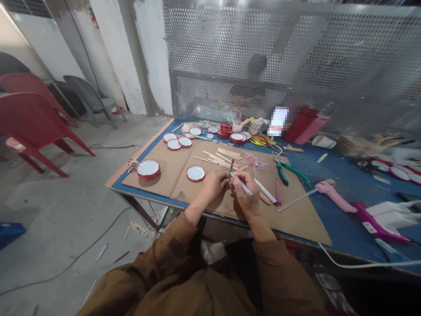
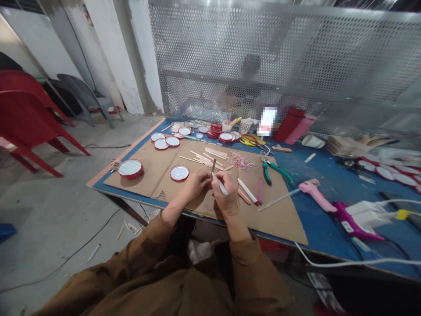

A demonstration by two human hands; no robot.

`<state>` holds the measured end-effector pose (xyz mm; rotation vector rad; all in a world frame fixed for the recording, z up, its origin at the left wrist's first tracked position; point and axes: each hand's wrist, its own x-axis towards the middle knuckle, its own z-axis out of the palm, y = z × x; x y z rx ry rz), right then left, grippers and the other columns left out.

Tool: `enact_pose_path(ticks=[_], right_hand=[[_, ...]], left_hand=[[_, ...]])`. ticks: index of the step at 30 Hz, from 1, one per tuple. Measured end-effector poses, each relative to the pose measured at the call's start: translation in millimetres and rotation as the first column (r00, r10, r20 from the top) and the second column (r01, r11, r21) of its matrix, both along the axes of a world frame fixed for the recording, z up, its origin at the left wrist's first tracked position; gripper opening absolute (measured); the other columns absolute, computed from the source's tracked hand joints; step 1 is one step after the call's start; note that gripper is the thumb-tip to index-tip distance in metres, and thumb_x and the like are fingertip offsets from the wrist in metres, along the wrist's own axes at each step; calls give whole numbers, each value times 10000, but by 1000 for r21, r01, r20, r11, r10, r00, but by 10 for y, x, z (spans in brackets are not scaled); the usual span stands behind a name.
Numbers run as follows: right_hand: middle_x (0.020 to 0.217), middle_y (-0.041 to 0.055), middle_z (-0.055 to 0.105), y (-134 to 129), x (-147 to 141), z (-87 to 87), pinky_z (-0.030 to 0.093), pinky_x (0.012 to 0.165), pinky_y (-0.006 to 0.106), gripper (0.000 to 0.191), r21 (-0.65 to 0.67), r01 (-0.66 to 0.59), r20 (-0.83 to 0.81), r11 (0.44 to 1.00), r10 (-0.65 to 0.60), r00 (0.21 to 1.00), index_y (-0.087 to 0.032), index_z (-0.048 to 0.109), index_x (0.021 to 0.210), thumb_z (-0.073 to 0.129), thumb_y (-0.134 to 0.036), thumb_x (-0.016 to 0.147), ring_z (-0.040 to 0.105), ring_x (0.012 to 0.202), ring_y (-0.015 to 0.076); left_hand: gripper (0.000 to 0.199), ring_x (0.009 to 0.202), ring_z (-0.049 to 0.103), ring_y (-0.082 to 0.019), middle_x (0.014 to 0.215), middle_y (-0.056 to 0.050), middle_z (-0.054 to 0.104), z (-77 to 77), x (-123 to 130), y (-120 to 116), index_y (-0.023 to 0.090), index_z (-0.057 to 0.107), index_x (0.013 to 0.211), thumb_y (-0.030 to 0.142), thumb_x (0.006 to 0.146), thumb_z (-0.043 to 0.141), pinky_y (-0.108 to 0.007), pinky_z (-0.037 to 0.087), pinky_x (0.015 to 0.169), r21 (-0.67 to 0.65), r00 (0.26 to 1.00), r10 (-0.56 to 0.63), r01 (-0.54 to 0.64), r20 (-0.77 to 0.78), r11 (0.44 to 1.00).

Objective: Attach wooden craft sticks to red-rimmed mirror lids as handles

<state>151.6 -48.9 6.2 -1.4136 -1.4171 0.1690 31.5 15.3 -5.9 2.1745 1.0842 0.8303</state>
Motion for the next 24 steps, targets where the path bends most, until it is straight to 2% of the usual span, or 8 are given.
enact_pose_path(ticks=[9, 15, 24], right_hand=[[651, -3, 613, 25, 30, -40, 462, 570, 270, 167, -8, -31, 9, 999, 32, 999, -211, 566, 826, 487, -354, 862, 586, 599, 157], [674, -3, 623, 18, 40, -66, 473, 572, 279, 155, 11, 23, -51, 1000, -23, 998, -208, 562, 859, 489, -345, 862, 595, 609, 161], [646, -8, 609, 32, 28, -52, 465, 558, 270, 168, -22, -19, -17, 1000, 18, 1000, -212, 564, 819, 488, -358, 856, 581, 589, 155]], left_hand=[[151, 745, 568, -151, 760, -27, 666, -40, 9, 23, 161, 658, 746, 152, 798, 516, -226, 426, 700, 4, 1000, -1, 1, 10, 1000], [153, 738, 567, -150, 753, -28, 660, -10, 15, 2, 157, 655, 745, 168, 810, 516, -226, 422, 693, -6, 1000, 21, -21, -17, 1000], [143, 773, 568, -155, 801, -33, 671, -9, 12, 3, 158, 665, 772, 159, 805, 526, -229, 424, 714, -3, 1000, 15, -15, -3, 1000]])
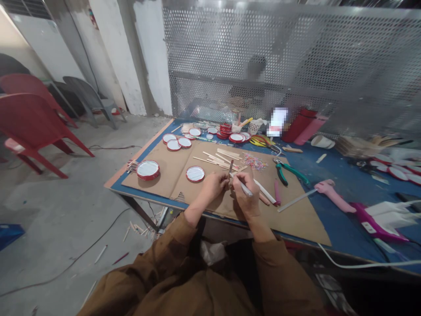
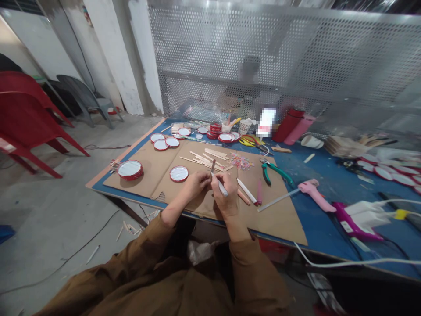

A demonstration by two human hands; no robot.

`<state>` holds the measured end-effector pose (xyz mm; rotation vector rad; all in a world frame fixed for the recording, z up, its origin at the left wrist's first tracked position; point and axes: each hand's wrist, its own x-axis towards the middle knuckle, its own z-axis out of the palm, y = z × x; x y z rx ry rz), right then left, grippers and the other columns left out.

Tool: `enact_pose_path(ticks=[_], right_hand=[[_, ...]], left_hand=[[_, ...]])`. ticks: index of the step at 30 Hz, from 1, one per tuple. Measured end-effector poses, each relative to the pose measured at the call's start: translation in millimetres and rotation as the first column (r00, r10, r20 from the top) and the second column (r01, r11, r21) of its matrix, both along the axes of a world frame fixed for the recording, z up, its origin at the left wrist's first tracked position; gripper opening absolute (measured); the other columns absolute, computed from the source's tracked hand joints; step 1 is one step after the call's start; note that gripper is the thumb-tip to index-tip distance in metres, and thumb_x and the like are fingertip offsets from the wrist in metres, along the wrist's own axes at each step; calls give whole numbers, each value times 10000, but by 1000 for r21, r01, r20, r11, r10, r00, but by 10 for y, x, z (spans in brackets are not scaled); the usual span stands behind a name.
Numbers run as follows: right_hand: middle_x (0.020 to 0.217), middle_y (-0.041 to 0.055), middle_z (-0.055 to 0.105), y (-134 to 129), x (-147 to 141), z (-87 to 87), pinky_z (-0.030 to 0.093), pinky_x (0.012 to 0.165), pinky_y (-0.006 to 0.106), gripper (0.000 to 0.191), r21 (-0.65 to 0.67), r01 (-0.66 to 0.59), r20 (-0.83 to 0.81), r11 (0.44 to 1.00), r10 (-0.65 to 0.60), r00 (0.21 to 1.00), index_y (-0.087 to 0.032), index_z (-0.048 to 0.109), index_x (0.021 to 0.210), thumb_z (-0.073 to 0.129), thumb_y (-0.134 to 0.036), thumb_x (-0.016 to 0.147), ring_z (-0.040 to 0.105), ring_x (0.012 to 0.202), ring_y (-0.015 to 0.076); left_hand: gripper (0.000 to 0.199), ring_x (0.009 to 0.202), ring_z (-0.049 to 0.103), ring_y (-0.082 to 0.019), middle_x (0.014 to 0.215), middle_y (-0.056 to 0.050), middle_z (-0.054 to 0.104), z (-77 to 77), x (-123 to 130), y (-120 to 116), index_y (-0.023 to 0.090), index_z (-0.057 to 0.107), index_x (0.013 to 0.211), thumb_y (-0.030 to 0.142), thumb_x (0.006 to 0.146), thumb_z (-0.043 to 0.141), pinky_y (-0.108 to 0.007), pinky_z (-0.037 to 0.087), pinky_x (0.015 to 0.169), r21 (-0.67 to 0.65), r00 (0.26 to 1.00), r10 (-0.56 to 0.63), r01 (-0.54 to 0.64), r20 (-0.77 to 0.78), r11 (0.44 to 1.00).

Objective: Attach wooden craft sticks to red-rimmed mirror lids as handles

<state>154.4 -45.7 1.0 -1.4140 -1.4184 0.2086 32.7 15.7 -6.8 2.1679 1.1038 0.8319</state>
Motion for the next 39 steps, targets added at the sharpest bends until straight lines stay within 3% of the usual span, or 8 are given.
enact_pose_path(ticks=[7, 17, 22, 30, 39], right_hand=[[605, -24, 598, -2, 22, -36, 463, 549, 259, 172, 19, 130, -73, 991, -128, 989, -198, 567, 832, 488, -349, 856, 579, 553, 146], [687, 3, 628, 10, 23, -46, 480, 592, 281, 155, 27, 19, 7, 999, -19, 1000, -210, 569, 839, 496, -345, 860, 600, 634, 163], [676, -2, 609, 15, 28, -53, 474, 591, 283, 168, 51, 65, -20, 997, -64, 998, -205, 562, 842, 477, -348, 872, 587, 620, 157], [725, 12, 634, 21, 27, -56, 489, 627, 300, 169, 28, 2, -3, 1000, -2, 1000, -208, 575, 887, 490, -353, 868, 608, 668, 167], [693, 7, 625, 9, 13, -27, 486, 608, 299, 187, 51, 75, -64, 996, -72, 995, -201, 574, 890, 491, -367, 866, 606, 644, 167]], left_hand=[[173, 753, 572, -152, 726, -19, 667, 56, -10, -30, 166, 644, 692, 161, 811, 517, -226, 421, 711, -25, 1000, -5, 4, -31, 1000], [155, 770, 569, -159, 785, -32, 670, 45, -6, -24, 163, 663, 763, 163, 810, 516, -229, 423, 708, 3, 999, 22, -22, -47, 1000], [165, 741, 570, -155, 733, -25, 666, 59, -14, -26, 159, 664, 740, 148, 806, 513, -227, 418, 689, -36, 1000, -4, 3, -30, 999], [159, 758, 571, -165, 786, -45, 675, 69, -8, -28, 149, 667, 762, 187, 818, 523, -240, 421, 690, -15, 998, 21, -22, -54, 1000], [191, 749, 589, -149, 734, -22, 681, 91, -24, -41, 165, 667, 718, 176, 818, 505, -223, 433, 709, -51, 1000, -20, 19, -21, 998]])
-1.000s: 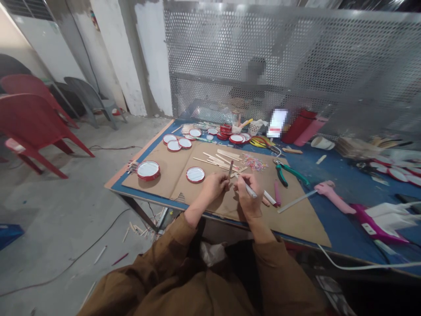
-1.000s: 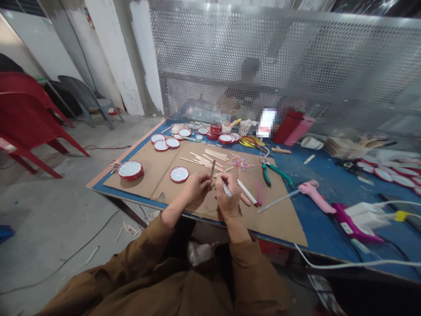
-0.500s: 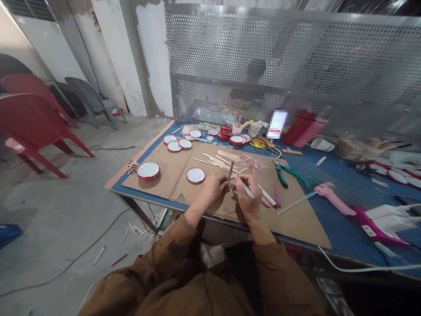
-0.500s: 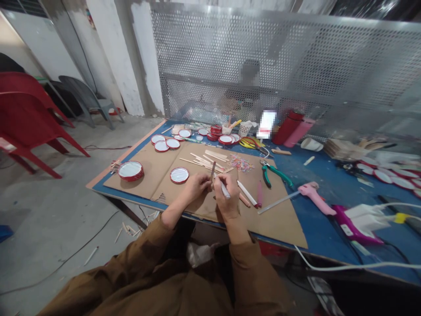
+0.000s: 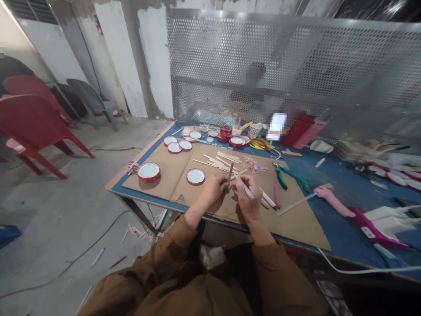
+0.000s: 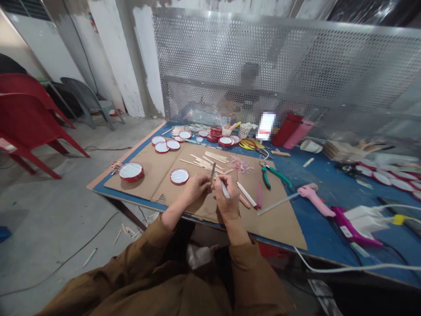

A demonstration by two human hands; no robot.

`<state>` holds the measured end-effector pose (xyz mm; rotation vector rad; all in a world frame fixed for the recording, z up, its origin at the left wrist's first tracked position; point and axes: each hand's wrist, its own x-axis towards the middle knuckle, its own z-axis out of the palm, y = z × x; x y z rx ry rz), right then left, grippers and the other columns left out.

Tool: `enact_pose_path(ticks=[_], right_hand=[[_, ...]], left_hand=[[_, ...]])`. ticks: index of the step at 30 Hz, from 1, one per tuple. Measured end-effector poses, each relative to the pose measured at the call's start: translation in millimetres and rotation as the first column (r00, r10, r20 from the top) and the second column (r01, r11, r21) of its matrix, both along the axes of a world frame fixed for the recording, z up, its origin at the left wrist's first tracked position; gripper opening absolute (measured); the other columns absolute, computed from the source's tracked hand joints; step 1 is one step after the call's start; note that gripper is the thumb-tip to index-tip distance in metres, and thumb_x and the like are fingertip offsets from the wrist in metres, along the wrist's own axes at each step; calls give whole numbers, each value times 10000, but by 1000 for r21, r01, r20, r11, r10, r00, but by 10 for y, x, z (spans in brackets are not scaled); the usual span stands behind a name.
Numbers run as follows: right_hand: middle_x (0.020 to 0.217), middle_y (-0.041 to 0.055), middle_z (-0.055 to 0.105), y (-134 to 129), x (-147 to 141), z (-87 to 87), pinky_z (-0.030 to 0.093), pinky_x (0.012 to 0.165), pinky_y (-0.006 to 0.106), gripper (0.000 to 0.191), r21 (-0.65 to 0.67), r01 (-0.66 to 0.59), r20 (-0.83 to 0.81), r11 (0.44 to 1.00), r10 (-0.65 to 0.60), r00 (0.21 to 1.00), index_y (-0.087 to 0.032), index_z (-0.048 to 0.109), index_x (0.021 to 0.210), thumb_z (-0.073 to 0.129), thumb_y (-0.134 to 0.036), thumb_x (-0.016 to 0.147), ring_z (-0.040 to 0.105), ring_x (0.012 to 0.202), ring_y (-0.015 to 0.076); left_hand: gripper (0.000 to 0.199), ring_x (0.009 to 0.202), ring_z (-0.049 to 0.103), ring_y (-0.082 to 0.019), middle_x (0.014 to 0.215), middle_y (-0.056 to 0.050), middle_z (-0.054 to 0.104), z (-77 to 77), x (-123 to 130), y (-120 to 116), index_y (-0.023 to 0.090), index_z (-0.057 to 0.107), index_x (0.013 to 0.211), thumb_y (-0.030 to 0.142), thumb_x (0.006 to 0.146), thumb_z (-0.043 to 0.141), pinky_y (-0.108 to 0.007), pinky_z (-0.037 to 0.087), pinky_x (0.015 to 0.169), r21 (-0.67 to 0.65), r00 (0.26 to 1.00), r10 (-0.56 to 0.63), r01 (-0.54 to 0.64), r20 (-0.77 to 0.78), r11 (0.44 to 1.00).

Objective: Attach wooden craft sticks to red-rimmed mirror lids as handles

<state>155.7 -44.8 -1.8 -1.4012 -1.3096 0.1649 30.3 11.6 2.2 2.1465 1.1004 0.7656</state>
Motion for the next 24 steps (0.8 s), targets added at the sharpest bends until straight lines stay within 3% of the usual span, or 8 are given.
enact_pose_path(ticks=[8, 24], right_hand=[[734, 14, 630, 31, 26, -63, 496, 632, 303, 181, -17, -82, 39, 996, 83, 996, -210, 575, 886, 493, -370, 867, 611, 680, 171], [666, 1, 608, 7, 8, -14, 475, 605, 290, 181, -19, -34, 45, 999, 35, 998, -206, 557, 844, 482, -368, 872, 588, 627, 161]], left_hand=[[166, 750, 588, -158, 764, -38, 685, -3, 8, 1, 154, 664, 729, 170, 810, 520, -230, 428, 695, 23, 1000, 25, -25, -12, 999], [173, 770, 576, -158, 748, -28, 674, 16, 8, -9, 167, 660, 722, 187, 809, 512, -234, 432, 730, -26, 1000, 16, -16, -6, 1000]])
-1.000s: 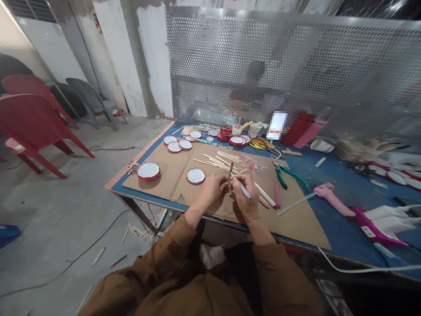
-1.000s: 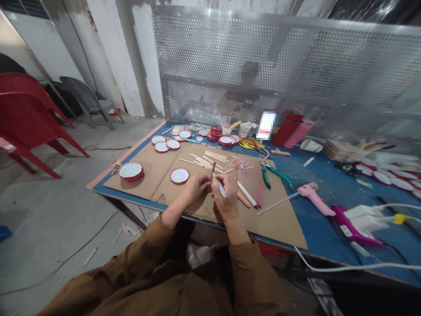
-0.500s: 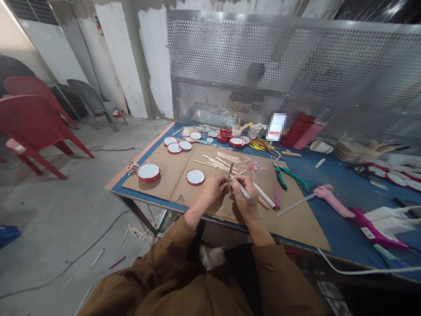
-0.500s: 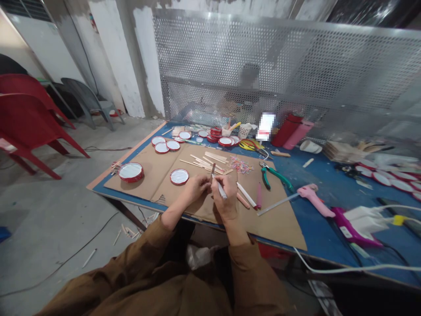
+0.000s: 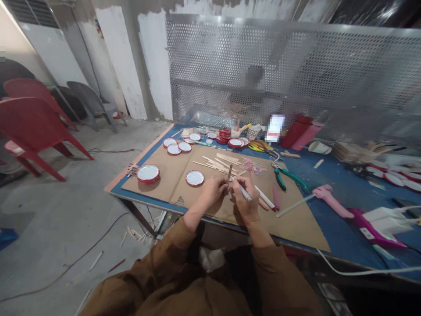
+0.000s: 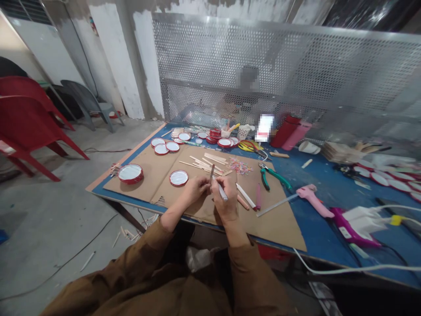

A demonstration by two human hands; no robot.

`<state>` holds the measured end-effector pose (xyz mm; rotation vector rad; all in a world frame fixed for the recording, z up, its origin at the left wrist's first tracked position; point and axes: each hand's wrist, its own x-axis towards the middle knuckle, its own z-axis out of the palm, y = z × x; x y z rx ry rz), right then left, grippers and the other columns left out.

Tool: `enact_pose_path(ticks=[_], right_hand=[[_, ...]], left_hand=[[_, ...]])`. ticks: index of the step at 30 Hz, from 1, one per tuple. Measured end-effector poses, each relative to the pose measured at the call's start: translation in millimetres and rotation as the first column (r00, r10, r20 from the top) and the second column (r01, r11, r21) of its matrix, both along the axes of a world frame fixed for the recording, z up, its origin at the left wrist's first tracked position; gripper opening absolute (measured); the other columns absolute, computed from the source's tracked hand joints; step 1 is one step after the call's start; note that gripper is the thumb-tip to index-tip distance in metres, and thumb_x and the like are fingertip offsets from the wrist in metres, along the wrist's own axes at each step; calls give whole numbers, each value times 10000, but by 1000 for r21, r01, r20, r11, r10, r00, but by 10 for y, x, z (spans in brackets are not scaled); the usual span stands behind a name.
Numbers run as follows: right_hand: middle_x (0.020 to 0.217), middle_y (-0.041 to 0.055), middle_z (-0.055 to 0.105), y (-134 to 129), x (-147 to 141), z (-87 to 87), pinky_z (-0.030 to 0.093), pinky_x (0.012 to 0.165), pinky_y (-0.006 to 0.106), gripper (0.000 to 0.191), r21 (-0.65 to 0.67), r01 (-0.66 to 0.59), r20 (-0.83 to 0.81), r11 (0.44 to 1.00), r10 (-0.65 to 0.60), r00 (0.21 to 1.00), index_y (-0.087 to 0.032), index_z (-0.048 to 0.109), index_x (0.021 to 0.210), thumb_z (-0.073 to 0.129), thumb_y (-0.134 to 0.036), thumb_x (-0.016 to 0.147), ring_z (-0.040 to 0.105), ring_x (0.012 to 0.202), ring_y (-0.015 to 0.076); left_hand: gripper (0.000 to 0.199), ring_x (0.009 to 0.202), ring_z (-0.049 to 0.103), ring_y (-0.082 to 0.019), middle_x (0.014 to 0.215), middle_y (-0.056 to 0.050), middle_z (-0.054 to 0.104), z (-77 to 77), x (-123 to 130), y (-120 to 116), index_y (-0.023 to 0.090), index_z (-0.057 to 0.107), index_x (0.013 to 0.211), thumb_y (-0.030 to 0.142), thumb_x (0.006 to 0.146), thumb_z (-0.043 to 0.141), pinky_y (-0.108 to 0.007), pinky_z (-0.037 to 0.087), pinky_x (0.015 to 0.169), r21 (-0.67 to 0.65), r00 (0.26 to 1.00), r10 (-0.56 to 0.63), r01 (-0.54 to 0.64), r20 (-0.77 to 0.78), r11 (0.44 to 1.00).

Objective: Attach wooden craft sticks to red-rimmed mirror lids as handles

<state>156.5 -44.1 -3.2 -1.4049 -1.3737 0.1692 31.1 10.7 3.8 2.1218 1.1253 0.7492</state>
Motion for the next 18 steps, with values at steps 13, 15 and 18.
enact_pose_path(ticks=[13, 15, 18], right_hand=[[694, 9, 624, -11, -10, 24, 475, 601, 292, 161, 17, -10, 51, 1000, 9, 999, -210, 558, 816, 494, -350, 865, 598, 643, 168], [694, 9, 626, -16, -11, 26, 473, 603, 291, 164, 17, -5, 68, 1000, 4, 998, -210, 563, 807, 494, -348, 864, 597, 643, 167], [690, 7, 626, -20, -13, 26, 474, 594, 284, 170, 16, -10, 65, 1000, 9, 998, -210, 564, 809, 491, -352, 866, 596, 640, 165]], left_hand=[[145, 760, 552, -163, 760, -31, 652, -77, 24, 27, 163, 660, 746, 182, 800, 527, -242, 422, 703, 44, 999, 41, -40, -7, 998], [143, 752, 550, -162, 767, -33, 653, -92, 26, 30, 162, 662, 758, 182, 800, 527, -243, 420, 699, 46, 999, 39, -39, -3, 998], [137, 761, 552, -165, 777, -34, 659, -94, 30, 29, 166, 663, 768, 191, 800, 533, -246, 420, 708, 47, 999, 47, -46, -14, 998]])
